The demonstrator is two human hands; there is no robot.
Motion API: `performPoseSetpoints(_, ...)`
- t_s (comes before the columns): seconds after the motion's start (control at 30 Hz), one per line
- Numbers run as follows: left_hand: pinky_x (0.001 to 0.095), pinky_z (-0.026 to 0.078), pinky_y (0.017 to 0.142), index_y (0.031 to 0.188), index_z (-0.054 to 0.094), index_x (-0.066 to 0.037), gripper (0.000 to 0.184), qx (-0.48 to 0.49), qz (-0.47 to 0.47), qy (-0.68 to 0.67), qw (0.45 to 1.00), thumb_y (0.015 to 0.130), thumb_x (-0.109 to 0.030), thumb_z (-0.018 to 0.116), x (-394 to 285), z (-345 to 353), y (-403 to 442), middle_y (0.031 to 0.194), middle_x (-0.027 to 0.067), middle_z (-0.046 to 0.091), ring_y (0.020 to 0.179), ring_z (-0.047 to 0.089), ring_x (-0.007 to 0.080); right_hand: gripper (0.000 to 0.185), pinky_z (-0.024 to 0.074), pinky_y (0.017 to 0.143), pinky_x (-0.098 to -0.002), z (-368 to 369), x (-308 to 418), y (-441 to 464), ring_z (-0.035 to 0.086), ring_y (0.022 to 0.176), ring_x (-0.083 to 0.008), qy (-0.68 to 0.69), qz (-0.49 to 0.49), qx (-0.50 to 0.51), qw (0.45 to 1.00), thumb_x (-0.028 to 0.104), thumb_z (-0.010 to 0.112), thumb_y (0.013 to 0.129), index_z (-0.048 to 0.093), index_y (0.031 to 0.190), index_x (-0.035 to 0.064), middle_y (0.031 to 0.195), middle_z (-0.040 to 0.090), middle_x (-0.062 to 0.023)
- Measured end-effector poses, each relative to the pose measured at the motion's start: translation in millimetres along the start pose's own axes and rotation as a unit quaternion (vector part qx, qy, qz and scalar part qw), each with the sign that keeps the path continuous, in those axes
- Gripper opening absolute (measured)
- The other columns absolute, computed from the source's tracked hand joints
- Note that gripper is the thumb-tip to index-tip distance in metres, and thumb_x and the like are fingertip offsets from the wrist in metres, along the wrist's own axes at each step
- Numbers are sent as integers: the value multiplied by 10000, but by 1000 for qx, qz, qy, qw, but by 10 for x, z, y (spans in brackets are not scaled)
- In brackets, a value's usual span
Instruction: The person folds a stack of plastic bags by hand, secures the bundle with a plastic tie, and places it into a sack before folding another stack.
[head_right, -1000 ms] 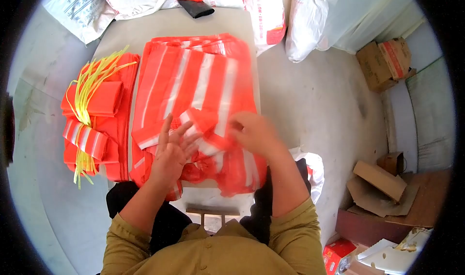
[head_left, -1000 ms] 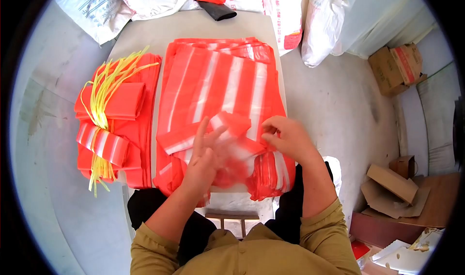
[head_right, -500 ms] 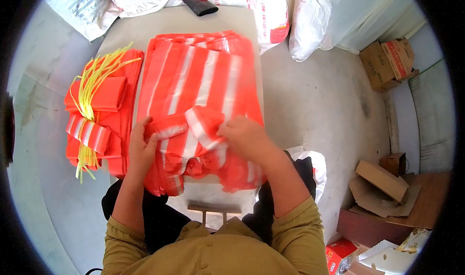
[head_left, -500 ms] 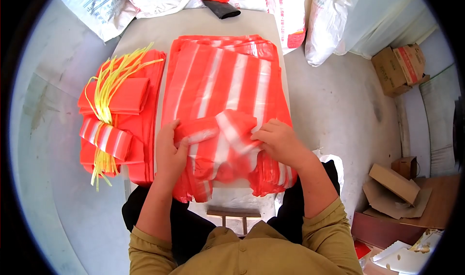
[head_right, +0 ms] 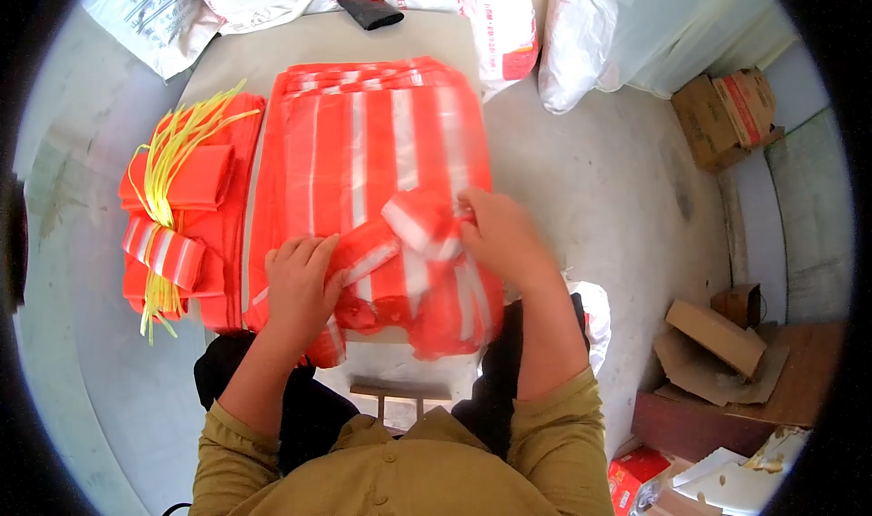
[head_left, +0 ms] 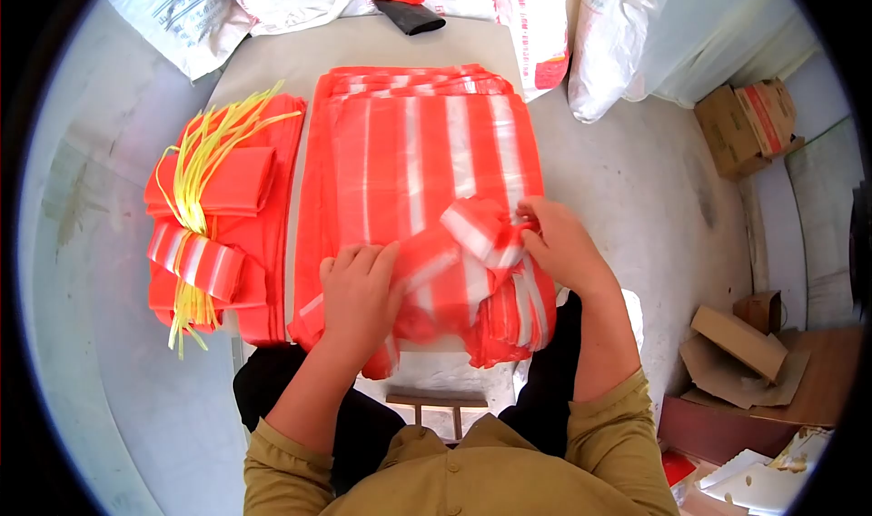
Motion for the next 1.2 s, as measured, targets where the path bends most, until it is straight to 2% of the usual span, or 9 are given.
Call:
performPoseSetpoints(0.07,462,426,954,1258,681,-52,506,-14,10,14,1000,801,-233,802,-37,4,19,1169,91,696,1145,610,300,416,487,1024,-441,49,52,37,620,1172,-376,18,-6,-4,1000,120,603,930,592,1326,-6,1233,686,-210)
performPoseSetpoints(0.17,464,420,974,1277,669,-51,543,-20,17,10,1000,800,-267,809,-74,64,64,1182,93,688,1161,603,302,597,456,1070,-457,10,164,82,592,1230,-381,13,19,-4,1000,218,691,901,534,1437,9,1258,685,-198)
performPoseSetpoints(0.27,467,418,993,1313,645,-48,600,0,25,-11,1000,791,-289,821,-162,89,125,1224,105,668,1175,598,307,730,437,1094,-473,143,314,123,577,1256,-383,-65,-35,10,997,286,748,860,497,1493,22,1301,671,-195)
performPoseSetpoints(0.4,465,420,1011,1355,610,-44,657,5,38,-26,999,783,-281,828,-198,128,153,1273,124,642,1189,593,311,774,424,1118,-459,283,461,150,552,1300,-377,8,-42,18,999,256,750,861,446,1540,44,1396,610,-208)
performPoseSetpoints(0.57,461,422,1013,1358,607,-40,642,-2,42,-26,999,789,-246,821,-149,183,176,1265,124,646,1191,594,313,785,406,1149,-443,398,541,216,510,1372,-364,53,-53,34,997,224,740,873,409,1571,82,1467,555,-210)
performPoseSetpoints(0.77,469,422,1026,1359,599,-43,614,2,54,-54,997,804,-206,804,-122,206,203,1281,132,650,1201,594,318,776,445,1116,-419,510,569,281,551,1351,-346,146,-53,37,987,183,727,882,403,1584,128,1451,580,-211)
performPoseSetpoints(0.97,474,425,1032,1342,601,-46,602,12,58,-69,996,799,-199,812,-116,240,235,1299,139,652,1221,590,324,768,468,1087,-385,537,513,278,607,1294,-315,137,25,75,987,103,729,873,419,1575,121,1425,605,-223)
performPoseSetpoints(1.2,471,433,1033,1342,600,-44,620,3,53,-72,996,783,-189,824,-109,247,227,1302,134,655,1222,591,323,701,446,1102,-363,407,487,291,587,1291,-251,288,15,24,957,78,689,923,422,1571,106,1422,600,-152)
Point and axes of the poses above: each hand's wrist, its own y-axis towards the middle knuckle, its own z-axis out of the palm, x = y × z, the point moved 10 cm from there along y, towards the middle knuckle
